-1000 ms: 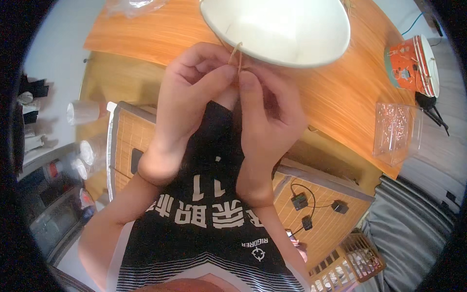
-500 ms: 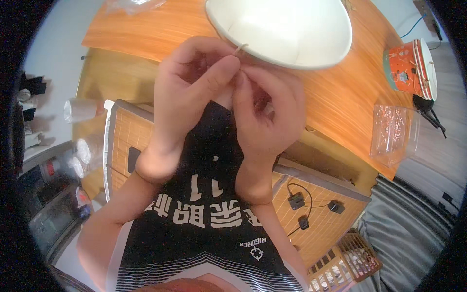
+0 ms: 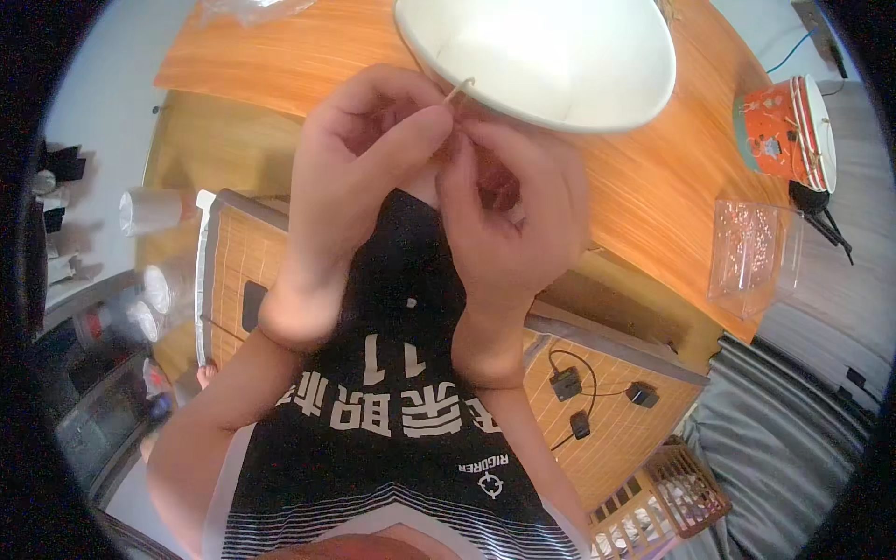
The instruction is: Attaching rubber bands to the rim of paper cups.
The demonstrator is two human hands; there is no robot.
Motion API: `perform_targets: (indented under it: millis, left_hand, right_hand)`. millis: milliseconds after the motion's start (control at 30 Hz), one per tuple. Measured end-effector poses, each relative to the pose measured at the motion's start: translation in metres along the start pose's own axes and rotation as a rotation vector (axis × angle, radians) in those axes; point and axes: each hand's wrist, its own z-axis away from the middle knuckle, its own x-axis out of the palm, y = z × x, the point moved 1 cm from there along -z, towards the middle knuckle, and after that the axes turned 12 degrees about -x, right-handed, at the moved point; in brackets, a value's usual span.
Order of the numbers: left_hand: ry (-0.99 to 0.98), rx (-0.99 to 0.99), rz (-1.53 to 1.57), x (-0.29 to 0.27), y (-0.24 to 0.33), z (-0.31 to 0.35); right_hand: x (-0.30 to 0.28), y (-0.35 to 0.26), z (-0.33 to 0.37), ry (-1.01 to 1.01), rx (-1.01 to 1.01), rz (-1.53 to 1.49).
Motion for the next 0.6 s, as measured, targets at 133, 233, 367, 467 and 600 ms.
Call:
perform_targets:
  millis: [133,233,367,467,600]
  left_hand:
    - [0.022,0.045,-0.092,-0.002,-0.004,-0.003]
    - [0.038,0.187,-0.197,-0.001,-0.003,-0.003]
    - [0.150,0.347,-0.468,-0.003,0.004,0.001]
    - [0.192,0.479,-0.624,-0.002,0.007,0.002]
    - [0.226,0.630,-0.686,-0.002,0.007,0.000]
  right_hand:
    - [-0.003,-0.003,-0.003,-0.019,-0.060,0.002]
    - [-0.002,-0.003,-0.004,-0.018,-0.049,-0.042]
    - [0.000,-0.003,-0.005,-0.033,-0.066,-0.023]
    - [-0.001,-0.007,-0.005,-0.038,-0.006,-0.044]
    - [-0.001,-0.012,-0.004,-0.012,0.168,-0.122]
